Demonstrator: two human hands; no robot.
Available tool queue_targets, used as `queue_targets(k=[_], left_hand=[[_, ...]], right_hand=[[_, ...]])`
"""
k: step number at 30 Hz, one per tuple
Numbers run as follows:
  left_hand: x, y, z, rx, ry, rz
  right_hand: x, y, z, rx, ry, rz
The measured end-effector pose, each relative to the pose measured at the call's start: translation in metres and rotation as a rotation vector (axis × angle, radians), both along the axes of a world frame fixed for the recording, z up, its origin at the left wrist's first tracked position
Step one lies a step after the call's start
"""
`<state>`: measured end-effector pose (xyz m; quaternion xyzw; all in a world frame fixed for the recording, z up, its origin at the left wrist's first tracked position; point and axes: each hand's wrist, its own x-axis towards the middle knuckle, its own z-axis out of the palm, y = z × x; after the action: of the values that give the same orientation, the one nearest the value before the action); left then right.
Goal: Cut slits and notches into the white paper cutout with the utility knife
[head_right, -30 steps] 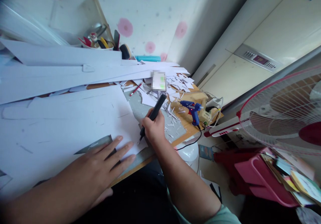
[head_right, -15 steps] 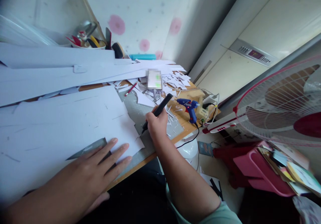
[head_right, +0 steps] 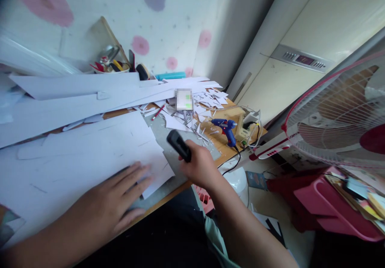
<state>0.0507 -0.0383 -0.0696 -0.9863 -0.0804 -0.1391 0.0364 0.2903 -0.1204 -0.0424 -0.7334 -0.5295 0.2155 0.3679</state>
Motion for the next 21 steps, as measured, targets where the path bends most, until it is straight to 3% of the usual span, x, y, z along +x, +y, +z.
queue_targets(k=[4,8,14,21], left_hand=[[0.001,-0.001,0.011,-0.029,0.051,0.190],[0.004,-0.005,0.023,-0.172,0.241,0.341],[0.006,-0.003,0.025,-0.263,0.265,0.381],[0.001,-0.004,0.022,-0.361,0.159,0.444]], right_hand=[[-0.012,-0.010,0.004,-0.184,-0.181,0.087],[-0.014,-0.010,0.000,-0.191,-0.108,0.095],[-0.014,-0.007,-0.005,-0.159,0.010,0.120],[-0.015,-0.008,-0.012,-0.114,0.216,0.117]])
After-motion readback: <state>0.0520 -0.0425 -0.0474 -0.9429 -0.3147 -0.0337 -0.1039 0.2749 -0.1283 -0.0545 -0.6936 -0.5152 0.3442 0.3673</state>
